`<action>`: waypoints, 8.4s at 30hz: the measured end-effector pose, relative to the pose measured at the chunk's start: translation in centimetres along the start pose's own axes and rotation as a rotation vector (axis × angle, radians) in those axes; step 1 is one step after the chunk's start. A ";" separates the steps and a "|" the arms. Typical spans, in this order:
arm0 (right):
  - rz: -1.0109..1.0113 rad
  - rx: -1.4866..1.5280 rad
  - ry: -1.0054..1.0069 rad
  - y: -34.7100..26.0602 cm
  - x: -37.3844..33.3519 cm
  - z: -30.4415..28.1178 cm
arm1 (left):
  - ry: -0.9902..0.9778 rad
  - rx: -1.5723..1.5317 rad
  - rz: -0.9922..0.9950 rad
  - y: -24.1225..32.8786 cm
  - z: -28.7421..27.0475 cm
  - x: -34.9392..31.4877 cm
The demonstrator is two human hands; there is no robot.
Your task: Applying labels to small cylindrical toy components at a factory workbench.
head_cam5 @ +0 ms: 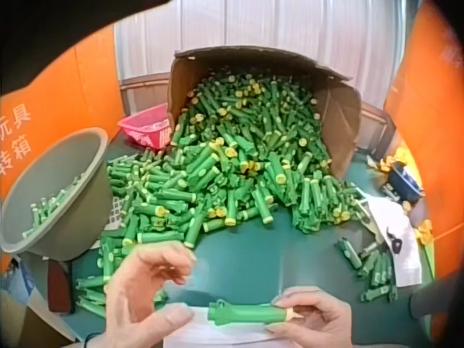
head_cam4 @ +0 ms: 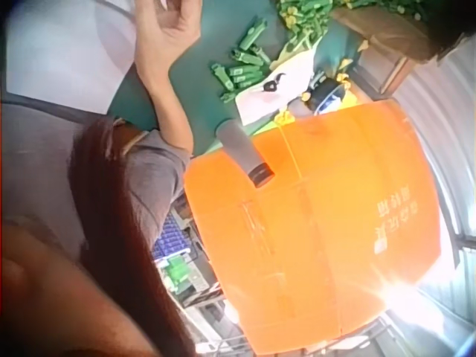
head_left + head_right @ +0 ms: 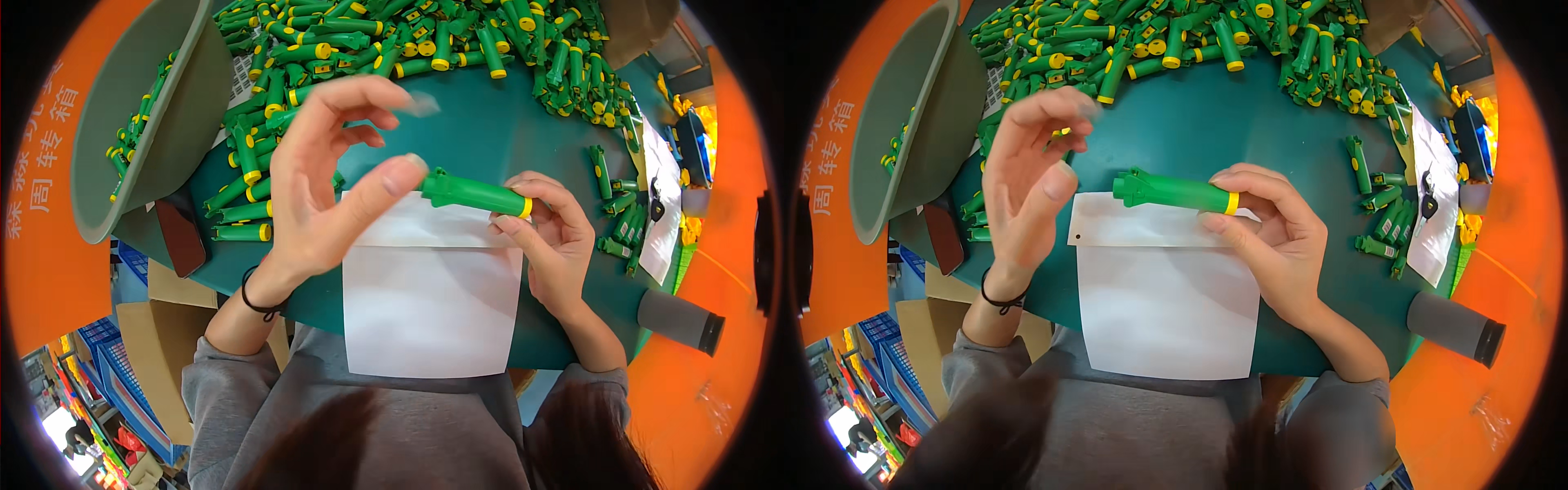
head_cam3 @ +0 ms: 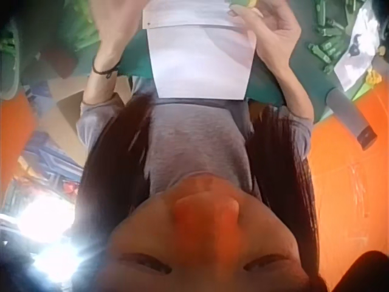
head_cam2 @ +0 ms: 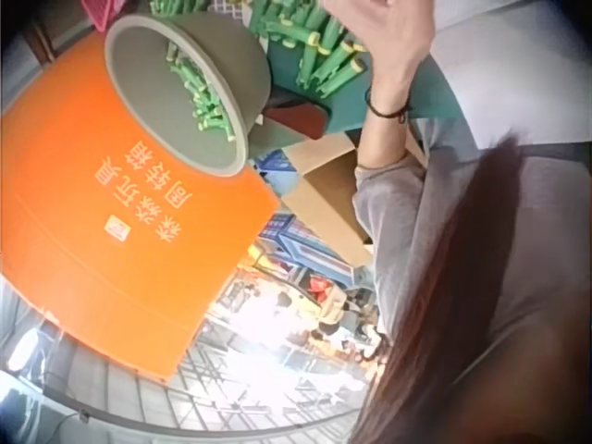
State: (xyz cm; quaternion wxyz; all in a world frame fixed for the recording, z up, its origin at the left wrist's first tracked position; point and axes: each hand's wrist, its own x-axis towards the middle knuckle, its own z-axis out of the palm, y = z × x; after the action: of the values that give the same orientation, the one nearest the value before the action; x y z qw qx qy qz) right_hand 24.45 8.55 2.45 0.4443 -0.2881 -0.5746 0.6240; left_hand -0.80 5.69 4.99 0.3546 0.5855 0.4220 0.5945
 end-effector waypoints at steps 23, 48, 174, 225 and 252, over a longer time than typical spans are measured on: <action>-0.068 -0.205 -0.114 -0.6 -0.3 0.1 | -0.284 0.261 -0.088 1.7 3.0 -0.6; -0.051 -0.260 -0.225 -0.2 -0.5 -0.7 | -0.524 -0.109 -0.545 0.7 2.7 -0.6; -0.273 -0.333 -0.095 -0.7 -0.2 0.0 | -0.150 0.320 -0.030 1.5 3.7 -1.5; 0.032 -0.153 0.001 -0.8 -0.7 0.3 | -0.178 0.396 0.189 2.3 2.6 -0.9; -0.138 -0.292 -0.141 -0.9 -0.8 0.0 | -0.281 0.301 -0.154 2.1 3.0 -0.9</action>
State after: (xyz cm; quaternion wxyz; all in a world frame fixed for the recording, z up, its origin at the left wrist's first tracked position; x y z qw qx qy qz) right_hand 25.02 7.84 3.16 0.3981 -0.2649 -0.7074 0.5205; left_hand 2.40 4.25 6.44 0.3630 0.6747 0.4960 0.4087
